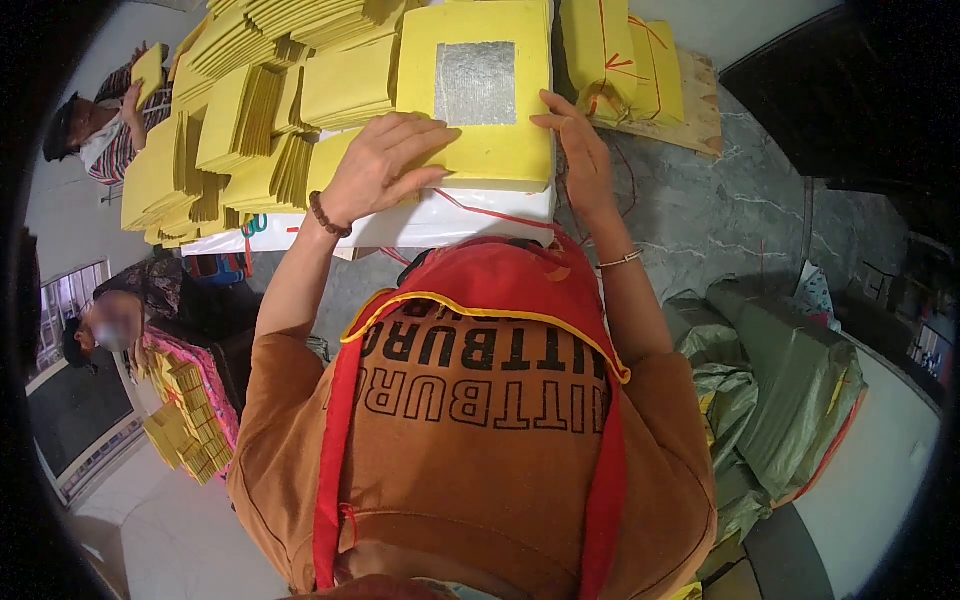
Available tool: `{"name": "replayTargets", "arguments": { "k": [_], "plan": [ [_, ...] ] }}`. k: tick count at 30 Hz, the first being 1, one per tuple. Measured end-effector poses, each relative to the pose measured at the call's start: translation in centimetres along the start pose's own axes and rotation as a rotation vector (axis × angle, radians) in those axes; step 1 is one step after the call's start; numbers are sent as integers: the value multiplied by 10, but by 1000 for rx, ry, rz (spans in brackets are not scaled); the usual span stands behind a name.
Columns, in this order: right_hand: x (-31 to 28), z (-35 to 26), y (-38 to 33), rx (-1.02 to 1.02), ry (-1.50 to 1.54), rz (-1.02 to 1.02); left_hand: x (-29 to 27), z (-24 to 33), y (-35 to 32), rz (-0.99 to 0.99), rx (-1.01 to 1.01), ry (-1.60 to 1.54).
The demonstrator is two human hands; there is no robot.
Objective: Organizing, flipping, and stacking yellow joss paper on a work table.
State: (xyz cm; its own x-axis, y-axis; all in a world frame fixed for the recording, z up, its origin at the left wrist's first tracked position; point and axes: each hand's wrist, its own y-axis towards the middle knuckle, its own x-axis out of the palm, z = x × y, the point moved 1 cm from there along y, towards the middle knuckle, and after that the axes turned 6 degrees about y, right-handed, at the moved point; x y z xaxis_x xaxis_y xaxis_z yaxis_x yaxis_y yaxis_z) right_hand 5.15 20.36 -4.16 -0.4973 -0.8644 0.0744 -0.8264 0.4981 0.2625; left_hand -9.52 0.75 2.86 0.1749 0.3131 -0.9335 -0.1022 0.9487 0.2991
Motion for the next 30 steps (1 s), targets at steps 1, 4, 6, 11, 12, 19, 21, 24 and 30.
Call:
{"name": "replayTargets", "arguments": {
  "k": [1, 4, 6, 11, 12, 19, 21, 24, 30],
  "plan": [
    [0, 1, 0, 1, 10, 2, 0, 0, 1, -1, 3, 0],
    [0, 2, 0, 4, 12, 7, 0, -3, 3, 31, -5, -73],
    [-1, 2, 0, 6, 6, 7, 0, -3, 4, 55, -23, -98],
    [1, 2, 0, 41, 31, -17, 4, -9, 7, 83, -257, -246],
    [1, 2, 1, 39, 32, -17, 5, -11, 8, 107, -352, -337],
    [3, 5, -1, 38, 39, 34, 7, -22, 11, 8, -532, -608],
    [4, 10, -2, 7, 5, 53, 11, -25, 9, 90, -572, -706],
    [6, 11, -2, 131, 89, 64, 10, -27, 7, 27, -594, -775],
    [7, 3, 2, 108, 4, 53, 4, -27, 7, -36, -623, -882]
  ]
}}
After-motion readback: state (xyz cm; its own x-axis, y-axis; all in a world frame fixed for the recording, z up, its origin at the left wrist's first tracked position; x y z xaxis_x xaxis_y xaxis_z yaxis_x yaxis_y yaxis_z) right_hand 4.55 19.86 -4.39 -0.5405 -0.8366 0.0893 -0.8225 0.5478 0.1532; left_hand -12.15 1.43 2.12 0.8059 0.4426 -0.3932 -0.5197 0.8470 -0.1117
